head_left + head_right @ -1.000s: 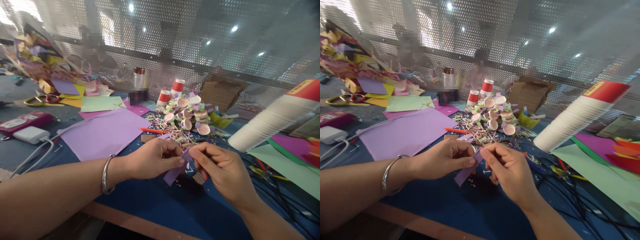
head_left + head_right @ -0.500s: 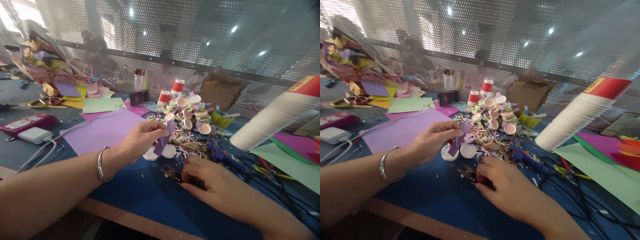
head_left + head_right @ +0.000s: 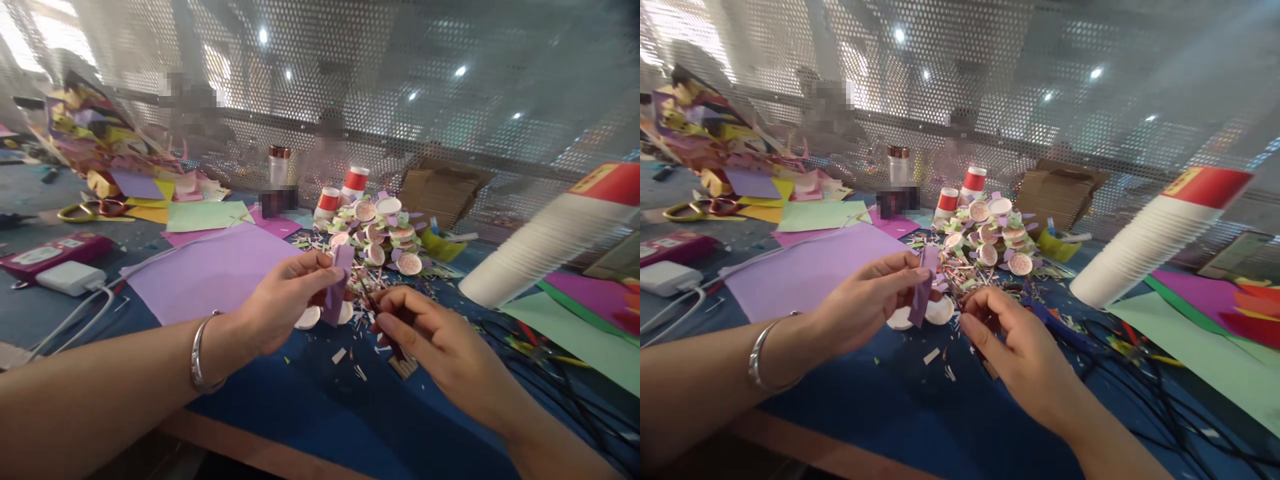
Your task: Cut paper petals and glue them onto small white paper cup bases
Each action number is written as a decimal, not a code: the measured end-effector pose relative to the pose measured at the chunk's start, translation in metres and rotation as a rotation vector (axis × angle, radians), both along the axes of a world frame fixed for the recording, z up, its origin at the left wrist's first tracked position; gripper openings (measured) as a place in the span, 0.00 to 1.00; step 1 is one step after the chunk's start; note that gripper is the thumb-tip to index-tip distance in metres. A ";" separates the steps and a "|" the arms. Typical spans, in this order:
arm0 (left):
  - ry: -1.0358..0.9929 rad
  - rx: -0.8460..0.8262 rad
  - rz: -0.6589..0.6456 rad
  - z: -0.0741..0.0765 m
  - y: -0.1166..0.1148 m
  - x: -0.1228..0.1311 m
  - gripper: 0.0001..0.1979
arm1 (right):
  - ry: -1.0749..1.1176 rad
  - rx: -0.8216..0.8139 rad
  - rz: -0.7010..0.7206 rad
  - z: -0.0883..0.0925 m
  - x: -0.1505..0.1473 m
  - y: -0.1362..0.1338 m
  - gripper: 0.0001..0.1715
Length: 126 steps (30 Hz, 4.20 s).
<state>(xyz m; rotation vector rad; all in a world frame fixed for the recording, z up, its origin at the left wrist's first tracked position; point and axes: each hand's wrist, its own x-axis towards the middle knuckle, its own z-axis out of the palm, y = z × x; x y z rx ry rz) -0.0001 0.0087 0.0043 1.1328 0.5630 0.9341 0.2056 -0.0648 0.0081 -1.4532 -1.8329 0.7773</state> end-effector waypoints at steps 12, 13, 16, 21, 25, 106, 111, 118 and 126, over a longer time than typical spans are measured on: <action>-0.037 -0.001 -0.155 -0.001 -0.012 0.007 0.10 | 0.451 -0.067 0.016 -0.008 -0.019 -0.003 0.13; -0.028 -0.005 -0.154 -0.001 -0.013 0.007 0.10 | 0.471 -0.070 -0.002 -0.009 -0.019 -0.003 0.15; -0.015 -0.018 -0.157 -0.002 -0.016 0.009 0.10 | 0.471 -0.079 -0.051 -0.012 -0.019 -0.003 0.20; -0.046 0.005 -0.134 -0.004 -0.018 0.010 0.09 | 0.327 0.005 -0.195 -0.009 -0.020 -0.008 0.26; -0.029 -0.044 -0.049 -0.004 -0.015 0.008 0.08 | 0.229 0.129 -0.271 -0.005 -0.022 -0.012 0.25; 0.402 0.373 -0.129 0.003 0.007 -0.008 0.14 | 0.209 0.036 -0.163 0.008 -0.009 -0.016 0.24; 0.441 0.431 -0.130 0.003 0.007 -0.009 0.16 | 0.217 0.025 -0.136 0.009 -0.012 -0.017 0.22; 0.489 0.466 -0.112 0.006 0.005 -0.012 0.14 | 0.198 0.048 -0.105 0.009 -0.009 -0.017 0.16; 0.512 0.431 -0.129 0.005 0.007 -0.012 0.16 | 0.101 0.072 -0.049 0.006 -0.005 -0.016 0.18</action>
